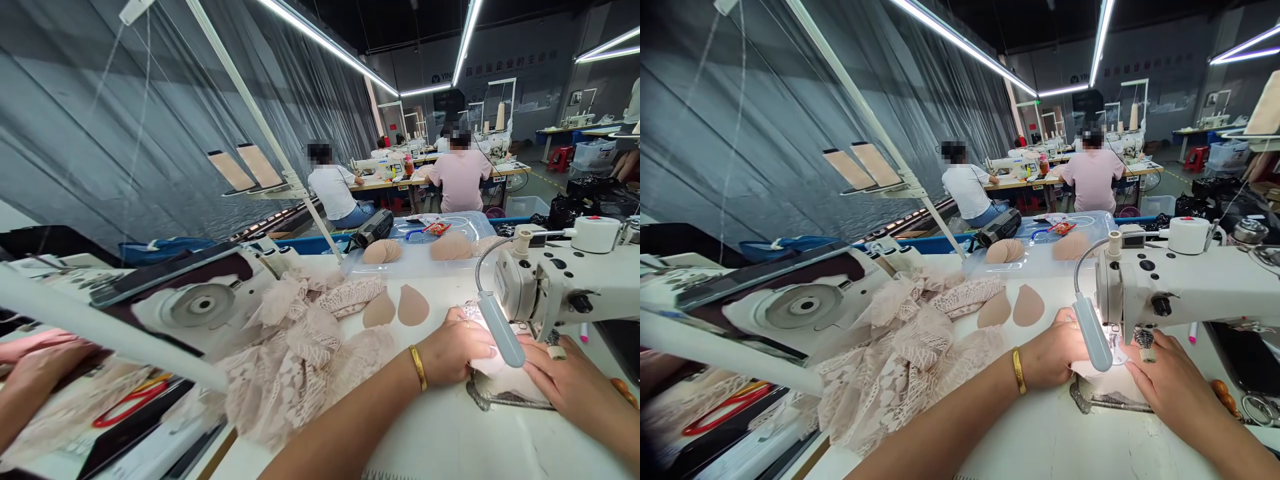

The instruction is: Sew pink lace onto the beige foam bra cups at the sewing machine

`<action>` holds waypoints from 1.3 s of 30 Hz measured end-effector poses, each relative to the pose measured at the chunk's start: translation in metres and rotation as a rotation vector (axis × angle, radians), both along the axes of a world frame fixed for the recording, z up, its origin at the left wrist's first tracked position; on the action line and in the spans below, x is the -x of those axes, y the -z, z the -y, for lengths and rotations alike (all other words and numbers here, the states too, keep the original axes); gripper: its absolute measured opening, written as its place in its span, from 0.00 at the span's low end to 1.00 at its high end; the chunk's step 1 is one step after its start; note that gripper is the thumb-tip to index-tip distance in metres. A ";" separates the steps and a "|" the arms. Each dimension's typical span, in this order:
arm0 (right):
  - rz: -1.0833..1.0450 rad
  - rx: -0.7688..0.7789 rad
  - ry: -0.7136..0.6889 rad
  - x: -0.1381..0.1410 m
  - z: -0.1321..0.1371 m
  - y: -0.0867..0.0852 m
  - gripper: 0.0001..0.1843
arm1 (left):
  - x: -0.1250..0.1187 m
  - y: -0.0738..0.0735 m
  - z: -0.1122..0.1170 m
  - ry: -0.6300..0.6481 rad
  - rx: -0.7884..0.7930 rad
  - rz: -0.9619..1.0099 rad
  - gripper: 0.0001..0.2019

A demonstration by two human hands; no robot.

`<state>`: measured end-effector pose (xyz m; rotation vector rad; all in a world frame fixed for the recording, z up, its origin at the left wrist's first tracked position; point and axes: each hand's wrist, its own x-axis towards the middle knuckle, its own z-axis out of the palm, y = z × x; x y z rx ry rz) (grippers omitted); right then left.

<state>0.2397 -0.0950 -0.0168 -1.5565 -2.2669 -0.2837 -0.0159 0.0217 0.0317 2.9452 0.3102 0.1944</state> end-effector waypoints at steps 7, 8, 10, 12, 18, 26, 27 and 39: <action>-0.011 0.015 -0.014 -0.007 0.002 0.010 0.18 | 0.000 -0.001 -0.001 0.024 0.009 0.035 0.18; -0.012 0.018 -0.012 -0.008 0.003 0.012 0.19 | 0.000 0.000 -0.002 0.022 0.010 0.034 0.17; -0.019 0.032 0.005 -0.010 0.005 0.015 0.21 | 0.001 0.001 -0.003 0.021 0.011 0.036 0.18; -0.050 0.034 0.040 -0.011 0.007 0.018 0.23 | 0.001 0.002 -0.003 0.019 0.012 0.043 0.20; -0.156 -0.084 0.039 -0.013 0.004 0.021 0.28 | 0.000 0.003 -0.002 -0.003 -0.005 0.045 0.20; -0.243 -0.006 0.085 -0.008 0.003 0.006 0.23 | -0.001 0.004 0.000 -0.005 -0.052 0.027 0.16; -0.244 -0.011 0.080 -0.007 0.003 0.005 0.22 | -0.001 0.004 0.001 -0.006 -0.054 0.030 0.15; -0.237 0.011 0.068 -0.006 0.008 -0.001 0.21 | -0.001 0.006 0.001 -0.009 -0.004 0.027 0.16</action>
